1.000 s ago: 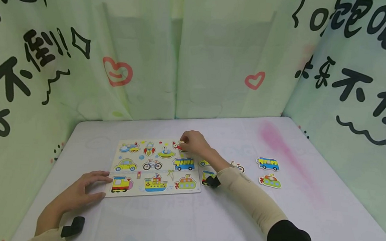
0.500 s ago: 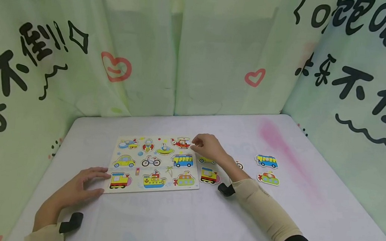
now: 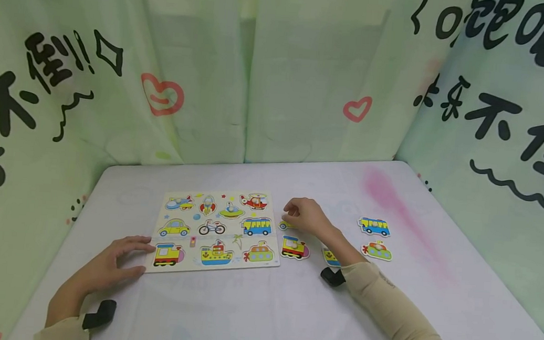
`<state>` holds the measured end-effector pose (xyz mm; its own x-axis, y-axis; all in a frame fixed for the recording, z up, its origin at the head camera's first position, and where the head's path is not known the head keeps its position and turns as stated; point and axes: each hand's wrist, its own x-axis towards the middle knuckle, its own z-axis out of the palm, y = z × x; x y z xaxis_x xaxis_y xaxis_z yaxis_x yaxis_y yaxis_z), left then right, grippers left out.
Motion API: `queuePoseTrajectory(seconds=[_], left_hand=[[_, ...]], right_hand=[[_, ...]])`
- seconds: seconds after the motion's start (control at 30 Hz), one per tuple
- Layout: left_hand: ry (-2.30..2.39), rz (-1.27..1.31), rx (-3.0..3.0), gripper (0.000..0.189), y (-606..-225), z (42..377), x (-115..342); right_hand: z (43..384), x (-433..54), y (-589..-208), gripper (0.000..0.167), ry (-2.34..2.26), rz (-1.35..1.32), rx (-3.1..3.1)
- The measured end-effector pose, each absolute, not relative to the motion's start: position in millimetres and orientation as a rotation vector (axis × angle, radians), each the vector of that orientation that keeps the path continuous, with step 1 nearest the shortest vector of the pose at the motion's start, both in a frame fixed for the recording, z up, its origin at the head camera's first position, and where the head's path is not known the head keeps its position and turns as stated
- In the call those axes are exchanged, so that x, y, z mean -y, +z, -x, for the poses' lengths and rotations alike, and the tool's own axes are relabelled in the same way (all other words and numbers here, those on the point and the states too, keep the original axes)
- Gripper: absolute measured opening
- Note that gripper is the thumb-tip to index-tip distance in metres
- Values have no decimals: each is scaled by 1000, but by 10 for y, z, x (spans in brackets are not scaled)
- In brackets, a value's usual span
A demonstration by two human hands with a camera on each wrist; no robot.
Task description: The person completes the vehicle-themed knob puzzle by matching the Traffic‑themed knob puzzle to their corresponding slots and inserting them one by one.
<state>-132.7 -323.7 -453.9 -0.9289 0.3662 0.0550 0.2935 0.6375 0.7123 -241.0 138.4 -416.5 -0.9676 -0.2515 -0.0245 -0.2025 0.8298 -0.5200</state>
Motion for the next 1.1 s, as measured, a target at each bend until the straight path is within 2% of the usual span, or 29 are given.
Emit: queuePoseTrajectory(seconds=[0.7,1.1], left_hand=[[1165,-542,-2755,41,-4539,1330,3241],[1170,-549,-2754,41,-4546,1328,3235]], right_hand=[[2389,-1501,-4214,19,-846,350,-2902],[2323,-1435,-4150,17,-976,478,-2869]])
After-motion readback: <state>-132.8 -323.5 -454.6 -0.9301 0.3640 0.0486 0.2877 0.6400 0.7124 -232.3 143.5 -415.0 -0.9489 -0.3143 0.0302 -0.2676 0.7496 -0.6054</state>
